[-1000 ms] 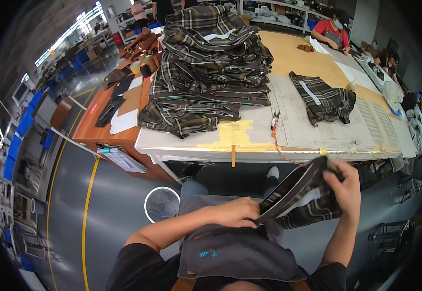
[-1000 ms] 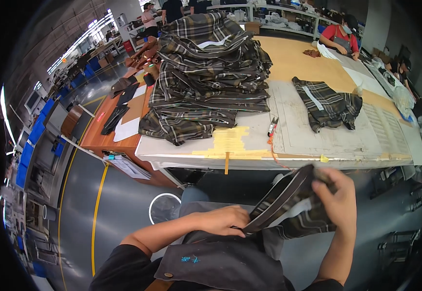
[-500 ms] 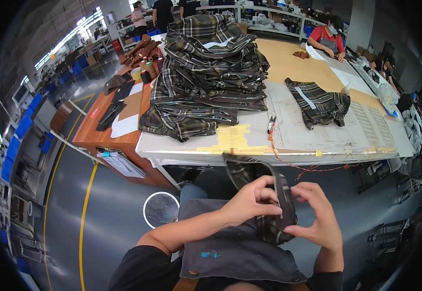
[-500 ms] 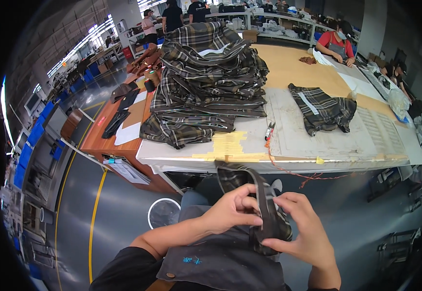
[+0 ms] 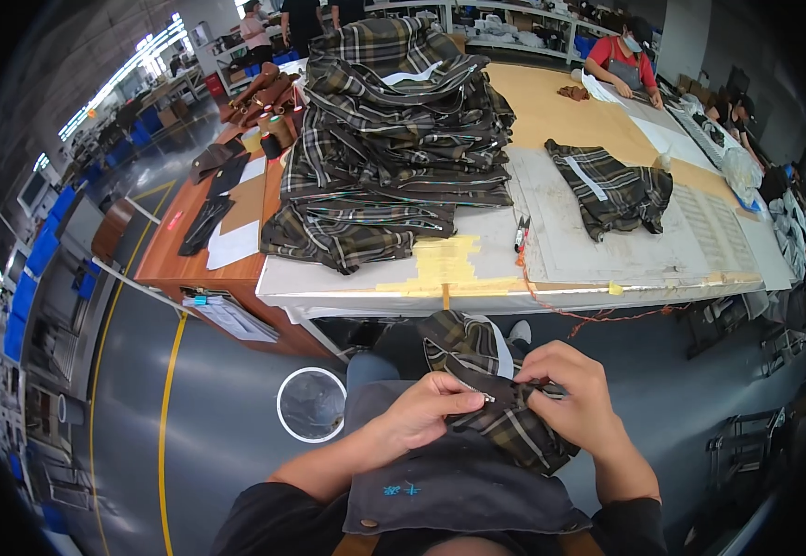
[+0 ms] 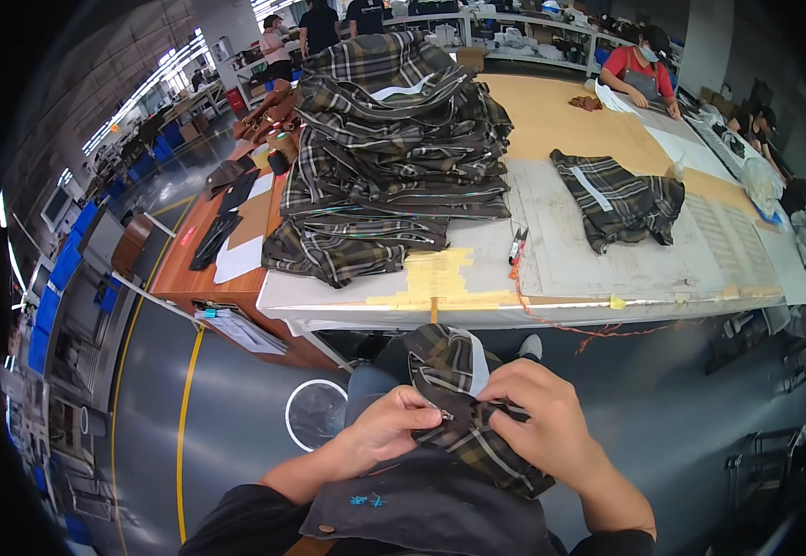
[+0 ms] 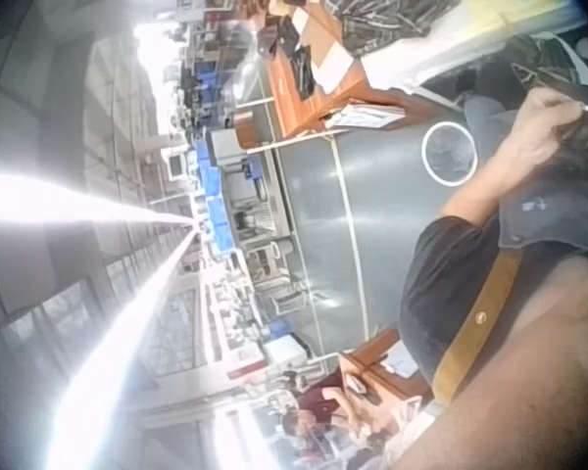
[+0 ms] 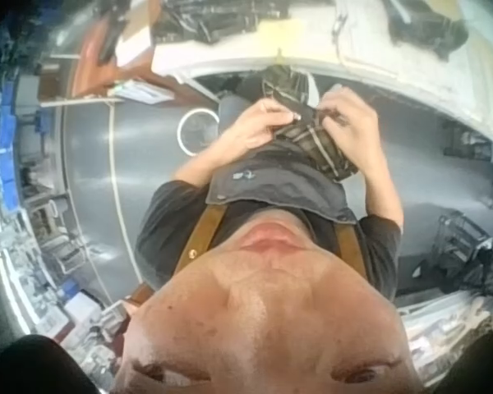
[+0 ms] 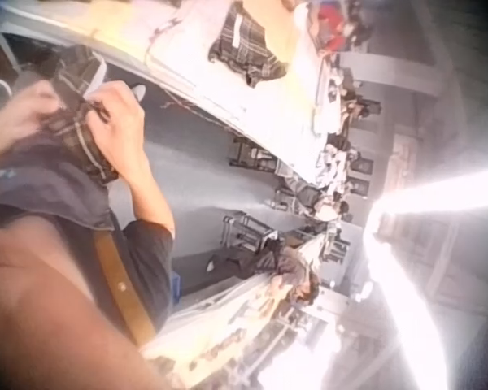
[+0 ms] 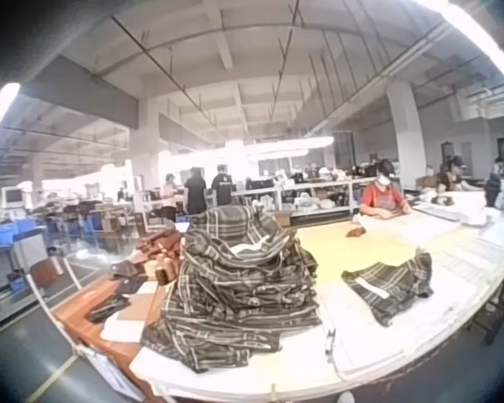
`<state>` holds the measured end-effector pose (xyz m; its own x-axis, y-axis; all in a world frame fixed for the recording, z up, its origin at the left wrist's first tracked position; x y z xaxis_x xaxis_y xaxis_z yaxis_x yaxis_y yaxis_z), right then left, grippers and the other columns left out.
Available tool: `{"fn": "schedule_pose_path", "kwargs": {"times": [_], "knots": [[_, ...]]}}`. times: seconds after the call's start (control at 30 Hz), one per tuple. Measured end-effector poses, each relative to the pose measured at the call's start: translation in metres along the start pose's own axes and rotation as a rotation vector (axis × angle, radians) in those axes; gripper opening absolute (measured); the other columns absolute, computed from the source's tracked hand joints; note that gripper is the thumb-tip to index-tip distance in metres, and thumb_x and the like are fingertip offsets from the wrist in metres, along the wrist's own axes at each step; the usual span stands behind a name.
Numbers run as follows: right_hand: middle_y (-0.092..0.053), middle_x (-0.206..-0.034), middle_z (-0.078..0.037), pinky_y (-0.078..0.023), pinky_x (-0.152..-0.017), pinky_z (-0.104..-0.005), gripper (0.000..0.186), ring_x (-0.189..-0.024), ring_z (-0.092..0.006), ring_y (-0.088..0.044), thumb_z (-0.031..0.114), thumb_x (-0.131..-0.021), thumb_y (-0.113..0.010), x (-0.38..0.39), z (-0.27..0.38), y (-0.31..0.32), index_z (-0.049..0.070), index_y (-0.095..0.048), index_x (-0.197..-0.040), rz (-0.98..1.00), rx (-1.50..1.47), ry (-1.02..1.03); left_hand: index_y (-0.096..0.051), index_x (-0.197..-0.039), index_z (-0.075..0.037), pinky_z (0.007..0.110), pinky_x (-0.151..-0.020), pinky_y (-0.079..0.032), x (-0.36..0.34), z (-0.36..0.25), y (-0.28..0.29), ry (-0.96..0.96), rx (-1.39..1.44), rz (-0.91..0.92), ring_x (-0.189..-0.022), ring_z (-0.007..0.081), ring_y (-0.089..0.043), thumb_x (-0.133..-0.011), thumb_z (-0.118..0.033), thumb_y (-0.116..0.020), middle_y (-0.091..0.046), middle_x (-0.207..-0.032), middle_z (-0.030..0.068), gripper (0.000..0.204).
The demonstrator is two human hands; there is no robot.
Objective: Trimming loose threads and inspecting seams on a plaid fabric component.
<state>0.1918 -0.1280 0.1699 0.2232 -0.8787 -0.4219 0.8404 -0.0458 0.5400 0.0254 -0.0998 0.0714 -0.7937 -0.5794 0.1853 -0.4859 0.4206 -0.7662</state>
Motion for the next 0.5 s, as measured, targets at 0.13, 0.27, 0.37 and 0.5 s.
{"fn": "schedule_pose_path", "kwargs": {"times": [0.13,0.27,0.37,0.5], "knots": [[-0.059,-0.08,-0.01,-0.049,-0.064,-0.0282,0.023,-0.071,-0.0204,-0.06,-0.007,-0.062,-0.063,-0.015,0.002,-0.011,0.0,-0.061,-0.084,0.085,-0.101,-0.054,-0.061,-0.1,0.001,0.025,-0.078,-0.048,0.0,-0.003,-0.001,-0.045,0.153,-0.041,-0.085,0.0117,-0.061,-0.08,-0.005,-0.064,-0.064,-0.097,0.0071,0.022],[-0.058,-0.076,-0.009,-0.048,-0.06,-0.0263,0.021,-0.066,-0.0174,-0.059,-0.006,-0.063,-0.064,-0.026,-0.002,-0.016,0.0,-0.06,-0.083,0.124,-0.14,-0.087,-0.06,-0.104,0.001,0.027,-0.081,-0.048,0.002,-0.01,0.005,-0.078,0.14,0.099,-0.087,0.0125,-0.061,-0.08,-0.009,-0.065,-0.063,-0.099,0.007,0.027],[-0.058,-0.072,-0.008,-0.048,-0.058,-0.0264,0.021,-0.064,-0.0175,-0.059,-0.005,-0.063,-0.065,-0.036,0.001,-0.017,0.0,-0.06,-0.083,0.169,-0.154,-0.087,-0.059,-0.106,0.001,0.028,-0.084,-0.047,0.008,-0.016,-0.004,-0.075,0.131,0.103,-0.09,0.0134,-0.06,-0.08,-0.011,-0.066,-0.063,-0.102,0.0073,0.03],[-0.057,-0.073,-0.008,-0.048,-0.058,-0.0278,0.021,-0.064,-0.019,-0.059,-0.003,-0.063,-0.065,-0.051,0.018,-0.018,0.001,-0.06,-0.083,0.243,-0.142,0.058,-0.054,-0.114,0.001,0.03,-0.089,-0.044,0.021,-0.023,-0.011,-0.043,0.254,0.097,-0.1,0.0145,-0.057,-0.077,-0.01,-0.068,-0.06,-0.11,0.0085,0.041]]}}
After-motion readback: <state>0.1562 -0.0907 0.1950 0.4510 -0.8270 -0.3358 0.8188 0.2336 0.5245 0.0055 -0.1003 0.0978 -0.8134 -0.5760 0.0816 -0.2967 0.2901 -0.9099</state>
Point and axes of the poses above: each hand's wrist, its own x-axis away from the middle knuckle, its own y-axis out of the back of the hand, z = x × y, the point moved 4 cm from there along -x, towards the middle knuckle
